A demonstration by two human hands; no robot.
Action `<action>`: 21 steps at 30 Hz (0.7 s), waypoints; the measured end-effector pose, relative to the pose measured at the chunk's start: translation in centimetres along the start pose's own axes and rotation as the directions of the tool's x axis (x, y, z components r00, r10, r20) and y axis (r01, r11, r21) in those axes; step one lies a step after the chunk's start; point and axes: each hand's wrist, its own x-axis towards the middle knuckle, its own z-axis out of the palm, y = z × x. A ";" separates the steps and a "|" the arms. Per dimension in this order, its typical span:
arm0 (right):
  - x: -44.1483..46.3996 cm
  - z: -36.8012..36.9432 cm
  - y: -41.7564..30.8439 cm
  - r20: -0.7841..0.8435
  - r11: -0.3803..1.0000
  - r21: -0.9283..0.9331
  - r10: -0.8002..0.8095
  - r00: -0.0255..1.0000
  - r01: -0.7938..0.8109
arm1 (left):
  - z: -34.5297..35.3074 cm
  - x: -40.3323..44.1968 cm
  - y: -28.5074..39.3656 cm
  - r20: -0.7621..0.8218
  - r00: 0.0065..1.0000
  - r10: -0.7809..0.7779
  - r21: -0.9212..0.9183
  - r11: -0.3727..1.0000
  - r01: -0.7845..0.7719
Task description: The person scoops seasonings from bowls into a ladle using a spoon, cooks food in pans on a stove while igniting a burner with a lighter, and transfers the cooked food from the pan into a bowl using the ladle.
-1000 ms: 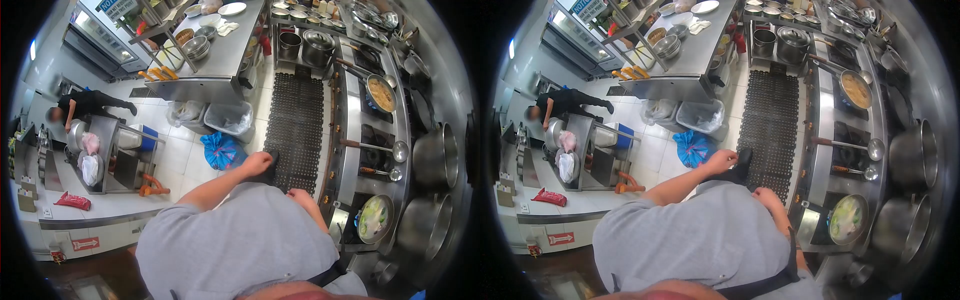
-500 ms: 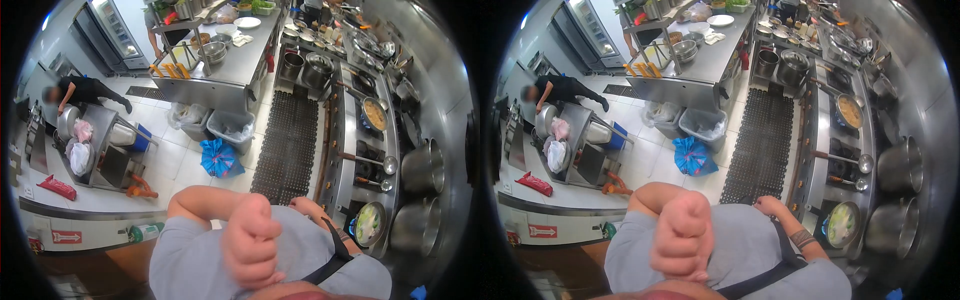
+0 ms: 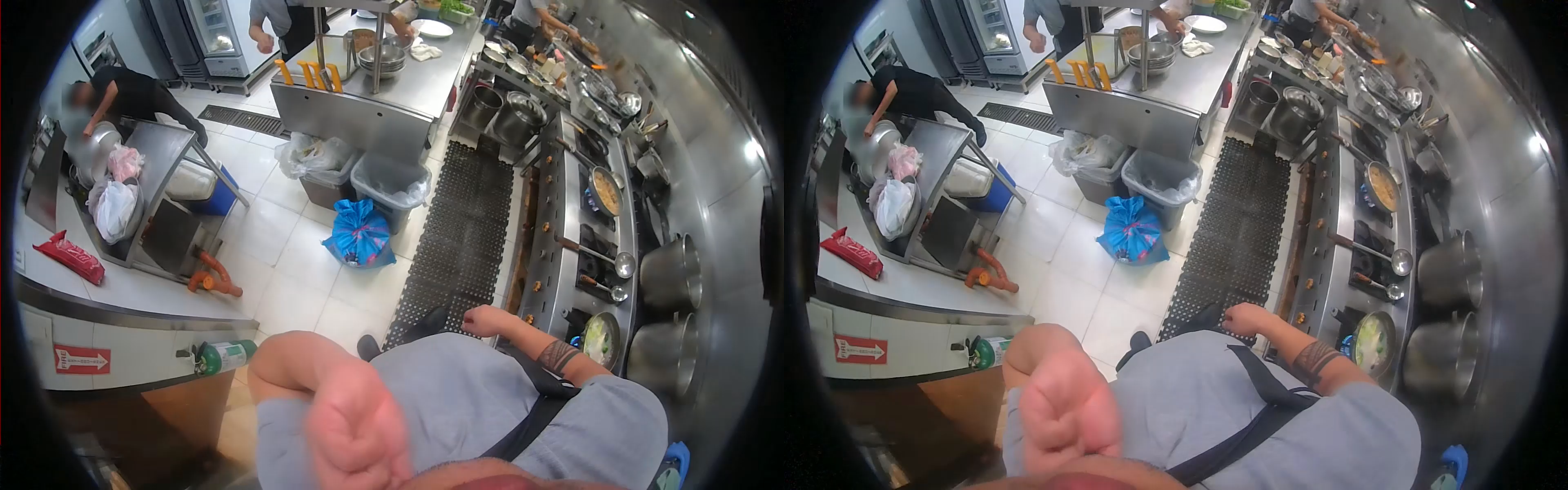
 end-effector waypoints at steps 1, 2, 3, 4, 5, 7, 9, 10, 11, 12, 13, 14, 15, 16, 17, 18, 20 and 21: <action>-0.4 0.4 -0.7 -0.010 1.000 -0.009 0.012 1.000 -0.012 | -0.8 0.2 1.2 0.001 0.999 0.053 0.036 0.998 -0.053; -0.9 0.8 -1.3 0.007 1.000 0.000 0.022 1.000 -0.022 | -1.6 0.3 2.0 0.002 0.994 0.106 0.070 0.992 -0.106; -1.6 1.2 -2.1 0.027 0.999 0.009 0.033 0.999 -0.033 | -2.0 0.9 2.1 -0.014 0.993 0.114 0.074 0.991 -0.113; -2.4 1.5 -2.8 0.063 0.997 0.015 0.079 0.995 -0.080 | -2.4 1.6 2.2 0.007 0.994 0.111 0.052 0.992 -0.111; -3.2 2.0 -3.2 0.059 0.996 0.005 0.090 0.994 -0.090 | -2.9 2.1 2.4 0.032 0.994 0.108 0.031 0.994 -0.109; -5.1 2.3 -4.1 0.090 0.996 -0.081 0.039 0.995 -0.032 | -4.2 2.8 3.3 0.033 0.996 0.079 0.034 0.996 -0.080; -6.7 2.2 -4.0 0.139 0.993 -0.082 0.093 0.986 -0.083 | -5.7 3.2 4.6 0.039 0.998 0.045 0.027 0.999 -0.046; -7.7 2.5 -3.0 0.130 0.991 -0.126 0.063 0.990 -0.046 | -6.5 3.3 5.7 0.068 0.997 0.028 0.108 0.994 -0.035; -8.6 2.9 -2.2 0.121 0.986 -0.167 0.032 0.992 -0.011 | -7.0 3.5 6.6 0.095 0.995 0.007 0.184 0.983 -0.025; -10.0 2.0 -2.8 0.121 0.981 -0.191 0.065 0.990 -0.041 | -7.3 3.7 6.9 0.088 0.996 0.002 0.176 0.984 -0.017; -11.7 0.4 -3.7 0.121 0.974 -0.215 0.099 0.988 -0.072 | -7.5 3.8 7.1 0.098 0.993 -0.070 0.165 0.985 0.053; -12.9 -0.7 -4.1 0.129 0.961 -0.263 0.127 0.984 -0.089 | -7.5 3.9 7.2 0.110 0.984 -0.143 0.152 0.980 0.126; -12.8 0.0 -1.3 0.128 0.965 -0.261 0.033 0.991 0.002 | -6.8 3.9 7.3 0.105 0.983 -0.153 0.141 0.980 0.137; -15.5 -3.4 -5.7 0.140 0.966 -0.255 0.075 0.987 -0.037 | -5.5 3.7 7.2 0.030 0.975 -0.222 0.197 0.957 0.212; -16.1 -4.2 -5.8 0.141 0.970 -0.239 0.080 0.987 -0.044 | -4.7 3.6 7.3 -0.047 0.957 -0.287 0.246 0.925 0.290; -16.6 -4.7 -5.5 0.139 0.975 -0.218 0.071 0.988 -0.040 | -4.6 3.2 7.5 -0.025 0.954 -0.300 0.231 0.926 0.297; -16.5 -5.6 -5.3 0.131 0.982 -0.185 0.066 0.989 -0.041 | -5.2 2.3 8.6 0.072 0.928 -0.364 0.212 0.915 0.343; -16.0 -6.2 -5.7 0.194 0.955 -0.297 0.066 0.979 -0.006 | -5.6 2.0 8.8 0.167 0.893 -0.417 0.213 0.900 0.381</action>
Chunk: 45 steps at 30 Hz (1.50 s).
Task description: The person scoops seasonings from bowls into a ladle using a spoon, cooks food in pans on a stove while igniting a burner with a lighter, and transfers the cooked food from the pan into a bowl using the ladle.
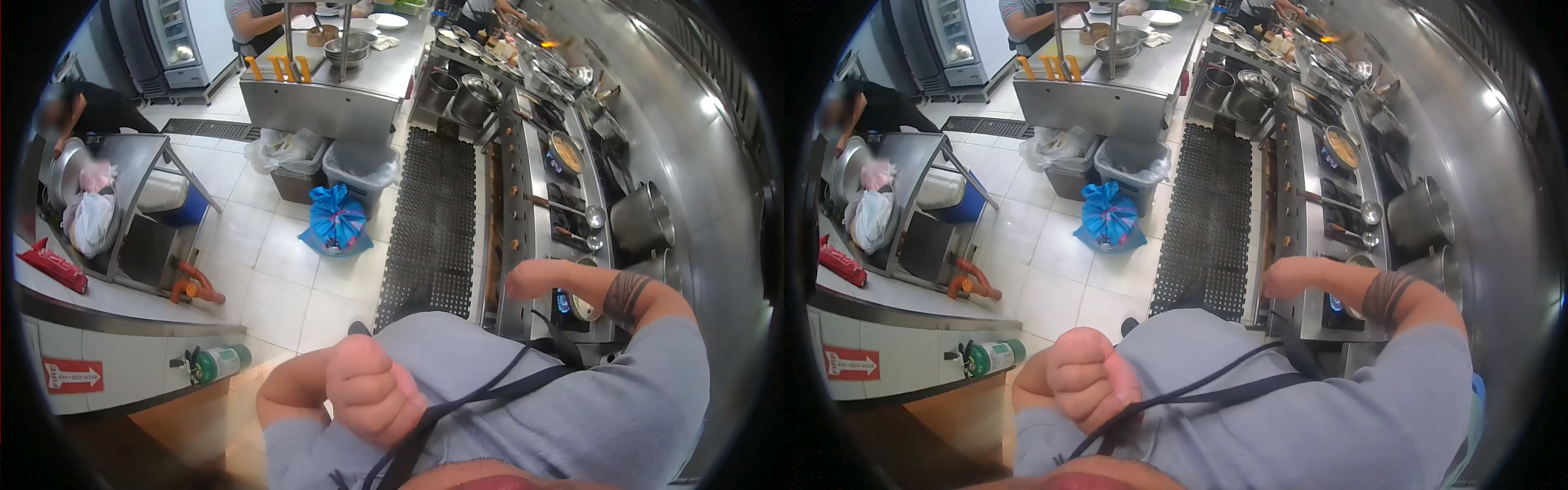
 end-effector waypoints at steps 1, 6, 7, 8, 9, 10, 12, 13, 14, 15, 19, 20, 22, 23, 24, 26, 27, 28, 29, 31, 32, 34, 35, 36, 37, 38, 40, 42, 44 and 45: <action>0.2 -0.4 0.0 0.063 0.992 -0.123 -0.014 0.998 0.022 | -0.2 -0.2 -0.7 0.007 0.999 0.049 -0.085 0.995 -0.048; 3.4 0.2 0.8 0.067 0.996 -0.003 -0.085 0.994 0.085 | -1.0 0.3 -1.1 0.292 0.946 -0.141 -0.179 0.964 0.199; 3.9 0.2 0.6 0.128 0.999 0.047 -0.006 0.992 0.000 | -0.9 0.2 -1.4 0.340 0.923 -0.180 -0.194 0.947 0.256; 4.6 0.3 0.7 0.131 0.999 0.049 -0.019 0.991 0.013 | -0.6 -0.2 -1.6 0.351 0.918 -0.185 -0.186 0.947 0.262; 5.2 0.2 0.8 0.153 0.997 0.006 -0.072 0.986 0.072 | -0.2 -0.8 -1.8 0.408 0.891 -0.198 -0.190 0.937 0.295; 5.9 -0.1 0.8 0.176 0.990 -0.034 -0.126 0.976 0.134 | 0.2 -1.2 -2.2 0.465 0.860 -0.209 -0.191 0.925 0.329; 6.7 -0.5 1.2 0.178 0.990 -0.010 -0.133 0.975 0.137 | 1.1 -1.4 -3.2 0.544 0.812 -0.210 -0.194 0.910 0.366; 7.2 -0.7 1.4 0.123 0.983 0.021 -0.185 0.975 0.183 | 1.8 -1.3 -3.6 0.603 0.776 -0.185 -0.242 0.884 0.399; 7.8 -0.7 1.5 0.064 0.972 0.052 -0.234 0.970 0.231 | 2.5 -1.2 -4.0 0.658 0.737 -0.155 -0.286 0.854 0.435; 9.1 -0.5 1.6 0.080 0.983 0.070 -0.174 0.982 0.168 | 3.1 -1.3 -3.9 0.638 0.743 -0.202 -0.226 0.873 0.432; 14.8 3.5 4.6 -0.053 0.975 0.206 -0.077 0.996 0.086 | 6.4 0.4 -7.6 0.636 0.766 -0.092 -0.280 0.897 0.341; 15.5 4.1 5.4 -0.059 0.974 0.206 -0.088 0.994 0.099 | 7.2 0.0 -8.5 0.645 0.759 -0.090 -0.274 0.900 0.339; 16.6 4.8 6.8 -0.058 0.954 0.289 -0.068 0.996 0.082 | 8.8 -2.0 -10.5 0.753 0.627 -0.200 -0.189 0.847 0.497; 16.7 5.1 7.7 -0.081 0.957 0.277 -0.070 0.994 0.090 | 9.8 -3.2 -11.4 0.821 0.505 -0.267 -0.072 0.828 0.555; 16.6 5.2 9.0 -0.122 0.939 0.315 -0.103 0.987 0.137 | 10.9 -5.1 -12.4 0.853 0.377 -0.361 0.071 0.796 0.601; 14.9 4.4 11.0 -0.218 0.884 0.453 -0.016 0.976 0.116 | 12.1 -10.7 -14.3 0.844 0.136 -0.518 0.333 0.705 0.626; 14.7 4.3 12.3 -0.226 0.883 0.452 -0.024 0.974 0.127 | 12.0 -14.4 -14.7 0.809 0.026 -0.588 0.450 0.647 0.616; 14.5 4.3 13.8 -0.271 0.864 0.490 0.025 0.962 0.116 | 11.5 -18.4 -15.1 0.745 -0.093 -0.660 0.546 0.525 0.653; 14.3 4.4 15.2 -0.311 0.843 0.527 0.074 0.947 0.107 | 10.5 -22.3 -15.4 0.667 -0.215 -0.713 0.632 0.389 0.671; 13.8 4.0 17.6 -0.318 0.838 0.538 0.104 0.942 0.090 | 7.7 -29.1 -15.7 0.487 -0.426 -0.763 0.832 0.257 0.492; 13.7 3.7 18.9 -0.323 0.831 0.552 0.144 0.935 0.063 | 5.7 -33.1 -15.3 0.395 -0.481 -0.783 0.881 0.173 0.440; 13.8 3.7 21.5 -0.334 0.815 0.575 0.152 0.930 0.073 | 0.2 -40.4 -12.8 0.252 -0.598 -0.761 0.958 0.111 0.264; 13.8 3.4 22.6 -0.342 0.798 0.598 0.172 0.924 0.073 | -2.2 -42.9 -11.5 0.201 -0.653 -0.730 0.980 0.140 0.145; 13.5 2.6 23.4 -0.340 0.798 0.598 0.167 0.925 0.076 | -3.6 -44.2 -10.5 0.025 -0.803 -0.595 1.000 0.002 0.029; 13.1 1.7 24.1 -0.338 0.783 0.618 0.182 0.923 0.072 | -4.8 -45.2 -9.5 -0.148 -0.898 -0.414 0.987 -0.112 -0.111; 13.2 0.6 25.1 -0.338 0.770 0.635 0.198 0.920 0.067 | -6.9 -46.8 -7.9 0.002 -0.939 -0.343 1.000 0.028 -0.008; 14.6 -0.8 26.9 -0.348 0.768 0.636 0.197 0.916 0.076 | -5.8 -47.2 -8.4 0.145 -0.959 -0.244 0.982 0.156 0.109; 16.6 -2.8 28.8 -0.355 0.768 0.635 0.197 0.914 0.081 | -4.2 -48.6 -9.9 0.115 -0.981 -0.155 0.973 0.219 0.079; 18.9 -5.4 30.5 -0.346 0.715 0.685 0.153 0.926 0.138 | -3.6 -51.0 -12.1 0.253 -0.963 -0.088 0.895 0.399 0.199; 19.8 -7.1 31.7 -0.365 0.733 0.651 0.074 0.928 0.198 | -1.1 -51.7 -14.4 0.309 -0.947 -0.083 0.801 0.561 0.212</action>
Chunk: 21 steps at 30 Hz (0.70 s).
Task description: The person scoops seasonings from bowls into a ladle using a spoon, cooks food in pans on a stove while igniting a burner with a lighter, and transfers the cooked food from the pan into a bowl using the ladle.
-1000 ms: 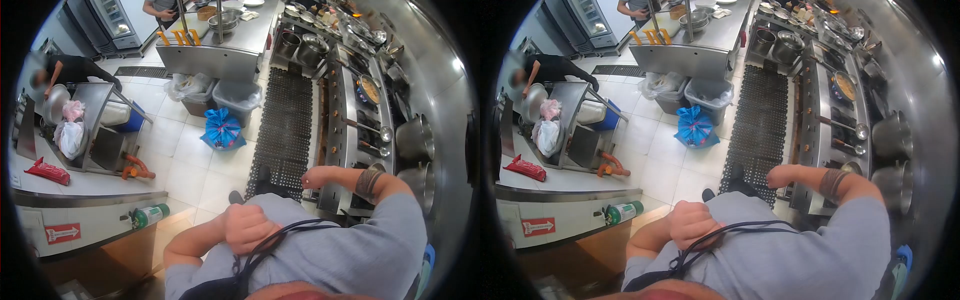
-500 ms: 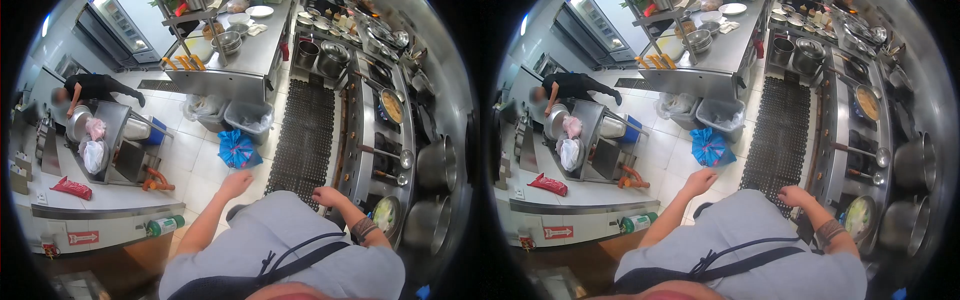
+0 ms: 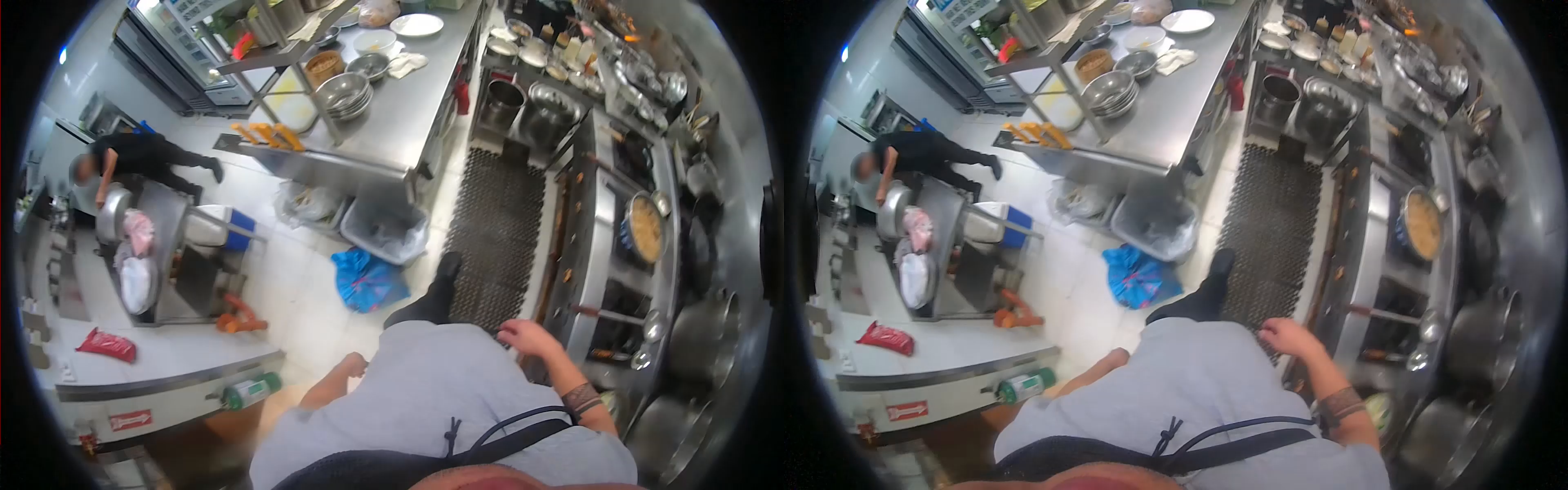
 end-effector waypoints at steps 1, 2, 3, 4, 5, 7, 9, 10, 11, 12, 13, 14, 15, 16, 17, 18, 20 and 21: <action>1.3 -1.6 -0.2 -0.003 0.999 0.043 0.032 0.999 -0.032 | -3.7 1.9 1.3 -0.035 0.998 0.056 0.172 0.984 -0.049; 2.9 -3.1 0.3 0.021 0.998 0.007 0.062 0.998 -0.062 | -7.4 3.8 2.0 -0.139 0.989 -0.051 -0.134 0.991 0.032; 4.7 -4.8 0.9 0.049 0.996 -0.020 0.088 0.995 -0.087 | -12.3 4.4 2.2 -0.189 0.965 -0.181 -0.432 0.898 0.084; 6.0 -6.8 1.5 0.047 0.995 -0.038 0.093 0.995 -0.091 | -16.9 5.7 2.9 -0.375 0.879 -0.295 -0.552 0.833 0.044; 7.0 -8.7 2.1 0.056 0.983 -0.122 0.143 0.988 -0.135 | -21.5 6.8 4.1 -0.510 0.750 -0.421 -0.650 0.759 -0.016; 8.5 -12.4 3.7 0.076 0.963 -0.199 0.202 0.976 -0.184 | -33.3 6.7 6.5 -0.642 0.662 -0.388 -0.607 0.784 -0.130; 10.3 -16.1 5.8 0.077 0.949 -0.247 0.220 0.972 -0.196 | -43.8 6.5 8.6 -0.784 0.579 -0.223 -0.455 0.841 -0.293; 11.2 -18.1 6.5 0.029 0.963 -0.195 0.193 0.981 -0.184 | -48.5 6.7 9.2 -0.798 0.582 -0.155 -0.409 0.849 -0.335; 12.0 -20.3 6.5 -0.020 0.976 -0.140 0.168 0.986 -0.169 | -52.7 7.0 9.7 -0.806 0.585 -0.085 -0.363 0.853 -0.376; 12.8 -22.4 5.9 -0.072 0.968 -0.106 0.222 0.972 -0.229 | -56.8 7.0 10.2 -0.802 0.595 -0.057 -0.336 0.866 -0.370; 13.6 -23.8 6.2 -0.133 0.967 -0.109 0.214 0.968 -0.229 | -60.2 7.4 10.5 -0.796 0.604 -0.028 -0.306 0.880 -0.363; 14.2 -26.1 4.3 -0.100 0.942 -0.013 0.333 0.937 -0.336 | -62.9 8.2 10.6 -0.787 0.616 -0.029 -0.302 0.889 -0.344; 15.0 -28.0 2.9 -0.055 0.896 0.078 0.442 0.895 -0.438 | -65.4 9.1 10.6 -0.806 0.591 -0.029 -0.286 0.893 -0.347; 16.4 -28.4 4.0 -0.044 0.899 0.096 0.433 0.900 -0.428 | -67.5 9.9 10.2 -0.825 0.564 -0.029 -0.271 0.896 -0.351; 17.7 -28.7 6.0 -0.099 0.932 0.114 0.354 0.930 -0.343 | -69.2 10.8 9.6 -0.818 0.575 -0.031 -0.270 0.903 -0.335; 19.2 -29.3 7.4 -0.155 0.958 0.124 0.275 0.949 -0.257 | -70.7 12.0 9.1 -0.781 0.623 -0.048 -0.269 0.926 -0.266; 22.3 -30.5 10.3 -0.139 0.964 0.107 0.257 0.956 -0.243 | -72.8 14.8 7.7 -0.689 0.719 -0.095 -0.274 0.952 -0.136; 23.7 -31.5 11.5 -0.139 0.970 0.079 0.240 0.961 -0.231 | -73.5 15.7 7.1 -0.678 0.726 -0.111 -0.284 0.951 -0.120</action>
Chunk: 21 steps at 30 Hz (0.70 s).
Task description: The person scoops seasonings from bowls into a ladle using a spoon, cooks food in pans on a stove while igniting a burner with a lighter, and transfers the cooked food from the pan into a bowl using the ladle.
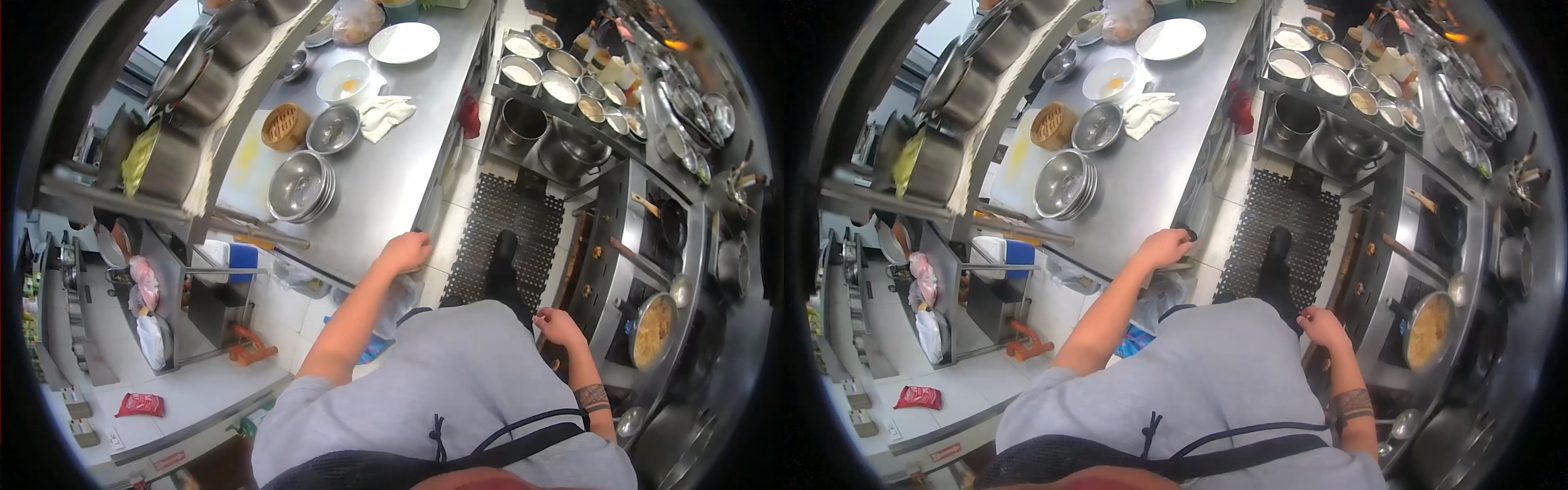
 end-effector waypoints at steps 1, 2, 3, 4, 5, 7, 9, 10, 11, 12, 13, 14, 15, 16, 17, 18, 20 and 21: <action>1.8 -1.0 0.8 0.019 1.000 0.004 -0.011 1.000 0.011 | -0.2 1.0 -0.4 0.063 0.997 -0.051 0.022 0.999 0.050; 3.8 -2.2 1.4 0.044 0.999 -0.040 -0.032 0.999 0.034 | -0.8 2.3 -0.7 0.118 0.988 -0.101 0.048 0.994 0.096; 5.8 -3.6 1.9 0.067 0.995 -0.084 -0.054 0.996 0.059 | -1.5 3.3 -0.4 0.112 0.987 -0.119 0.058 0.992 0.113; 7.9 -5.1 2.6 0.076 0.994 -0.080 -0.071 0.995 0.077 | -2.2 3.9 0.3 0.182 0.954 -0.239 -0.116 0.958 0.262; 9.8 -6.6 3.3 0.092 0.999 -0.031 -0.005 0.996 0.008 | -2.8 4.3 1.1 0.271 0.902 -0.337 -0.276 0.870 0.408; 13.6 -10.1 4.3 0.070 0.999 -0.046 -0.009 0.997 0.012 | -3.1 5.4 1.4 0.324 0.852 -0.412 -0.320 0.799 0.508; 17.0 -14.3 4.3 0.086 0.996 -0.080 -0.020 0.996 0.027 | -3.7 7.1 1.3 0.374 0.798 -0.472 -0.371 0.713 0.595; 18.7 -16.3 4.1 0.094 0.993 -0.117 -0.012 0.996 0.023 | -3.9 8.0 1.3 0.457 0.732 -0.506 -0.353 0.652 0.671; 21.5 -17.4 5.4 0.096 0.985 -0.152 -0.066 0.993 0.080 | -4.0 8.7 1.1 0.545 0.651 -0.529 -0.323 0.583 0.745; 22.9 -19.1 5.3 0.118 0.984 -0.154 -0.069 0.991 0.087 | -3.8 9.1 0.3 0.552 0.636 -0.540 -0.322 0.566 0.759; 24.4 -21.4 4.6 0.116 0.980 -0.171 -0.079 0.990 0.098 | -3.7 9.6 -0.6 0.623 0.585 -0.520 -0.315 0.518 0.796; 25.7 -23.6 3.8 0.108 0.975 -0.193 -0.092 0.990 0.112 | -3.5 10.0 -1.3 0.686 0.538 -0.490 -0.312 0.470 0.826; 27.0 -25.4 3.0 0.104 0.975 -0.207 -0.057 0.993 0.078 | -4.6 10.3 -0.3 0.707 0.507 -0.493 -0.311 0.426 0.849; 28.2 -26.8 2.5 0.112 0.970 -0.224 -0.067 0.991 0.091 | -4.7 10.5 -0.2 0.706 0.509 -0.492 -0.328 0.410 0.851; 29.7 -28.0 2.0 0.097 0.970 -0.217 -0.092 0.991 0.111 | -4.8 10.7 -0.2 0.727 0.479 -0.492 -0.308 0.390 0.868; 31.1 -29.0 1.4 0.081 0.969 -0.209 -0.116 0.990 0.130 | -4.9 10.8 -0.3 0.748 0.447 -0.490 -0.285 0.371 0.884; 33.8 -30.2 0.0 0.109 0.959 -0.227 -0.146 0.983 0.168 | -4.8 11.2 -1.4 0.774 0.429 -0.466 -0.274 0.365 0.890; 35.0 -30.5 -0.8 0.131 0.954 -0.231 -0.167 0.977 0.194 | -4.5 11.3 -2.5 0.837 0.389 -0.385 -0.253 0.357 0.899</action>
